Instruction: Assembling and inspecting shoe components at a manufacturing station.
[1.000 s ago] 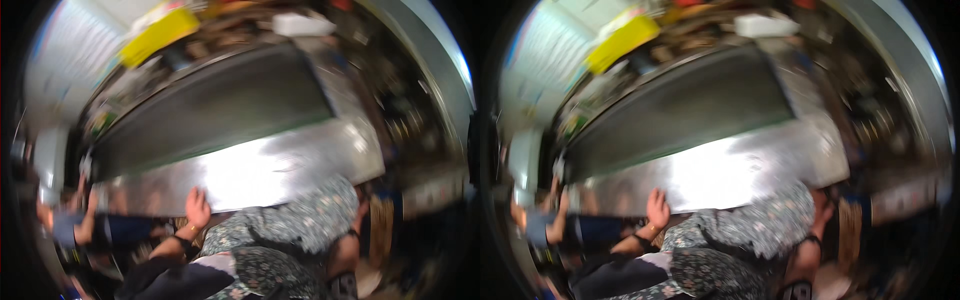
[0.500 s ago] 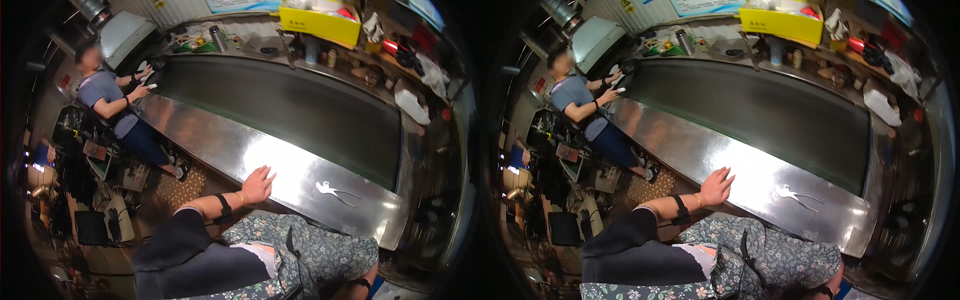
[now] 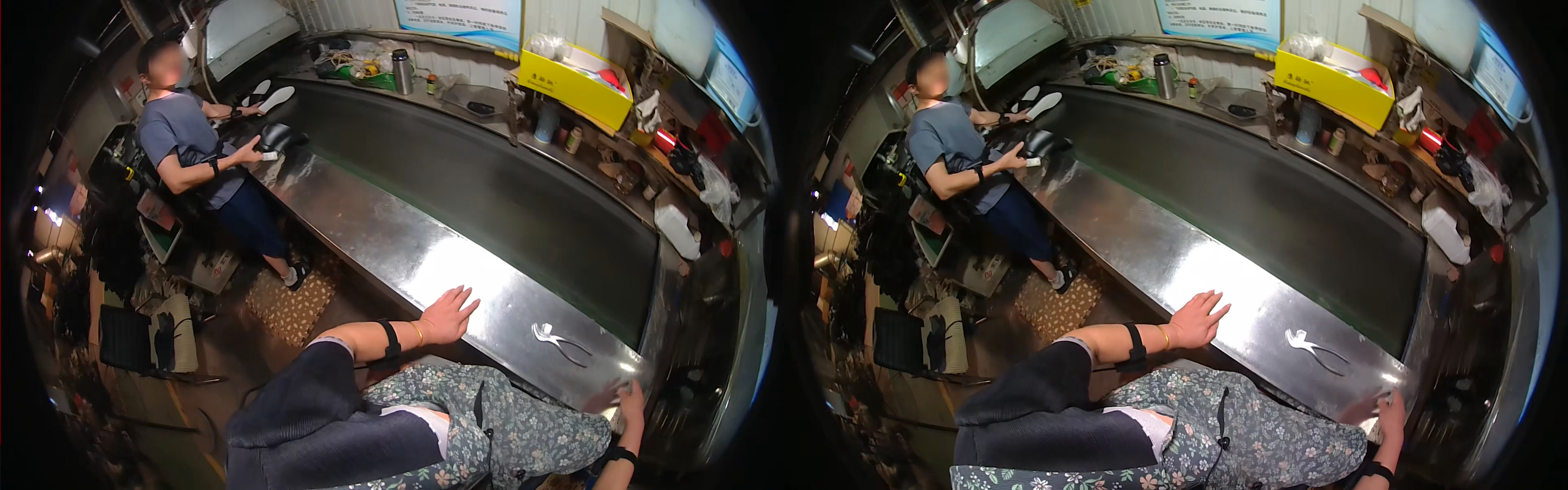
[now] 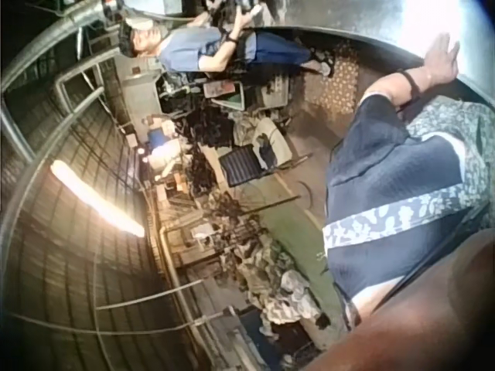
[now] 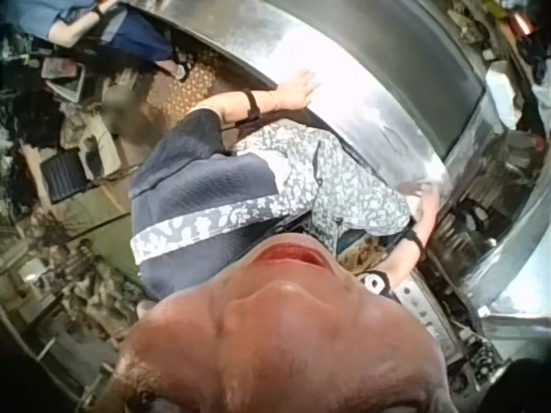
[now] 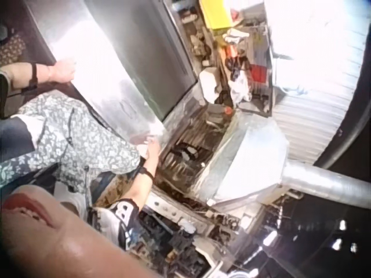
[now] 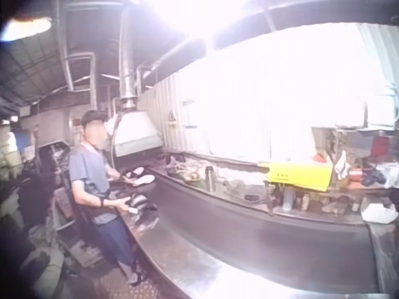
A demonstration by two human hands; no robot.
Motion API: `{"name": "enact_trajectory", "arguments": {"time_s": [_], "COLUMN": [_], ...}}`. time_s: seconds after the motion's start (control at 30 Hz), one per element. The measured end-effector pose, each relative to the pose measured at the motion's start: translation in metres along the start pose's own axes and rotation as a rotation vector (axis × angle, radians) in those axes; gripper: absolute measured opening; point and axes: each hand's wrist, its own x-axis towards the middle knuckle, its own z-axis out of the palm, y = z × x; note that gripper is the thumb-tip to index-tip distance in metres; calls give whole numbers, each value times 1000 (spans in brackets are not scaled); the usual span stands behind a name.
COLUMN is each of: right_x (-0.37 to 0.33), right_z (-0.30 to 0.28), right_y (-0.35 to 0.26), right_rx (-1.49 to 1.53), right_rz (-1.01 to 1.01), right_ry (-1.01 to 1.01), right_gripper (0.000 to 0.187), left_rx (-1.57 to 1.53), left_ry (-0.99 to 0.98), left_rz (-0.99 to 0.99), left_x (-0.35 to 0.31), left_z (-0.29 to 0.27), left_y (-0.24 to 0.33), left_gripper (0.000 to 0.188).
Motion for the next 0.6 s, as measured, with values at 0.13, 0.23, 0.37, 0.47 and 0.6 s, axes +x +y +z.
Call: {"name": "enact_trajectory", "arguments": {"time_s": [0.13, 0.23, 0.37, 0.47, 0.6], "right_x": [1, -8, -20, -25, -24], "right_z": [12, 12, 14, 24, 15], "right_y": [-76, -84, -74, -52, -50], "right_rx": [-548, -541, -527, -566, -504], "right_rz": [72, 101, 0, 2, -43], "right_ry": [-142, -159, -37, 33, 76], "right_gripper": [82, 79, 69, 67, 66], "left_rx": [17, -2, 1, -8, -28], "left_ry": [-37, -78, -65, -47, -111], "left_rz": [-22, -23, -11, -3, -15], "left_x": [-8, -8, -6, 4, 6], "left_z": [-2, -1, 1, -1, -6], "left_y": [0, 3, 3, 0, -4], "left_gripper": [54, 55, 54, 53, 51]}}
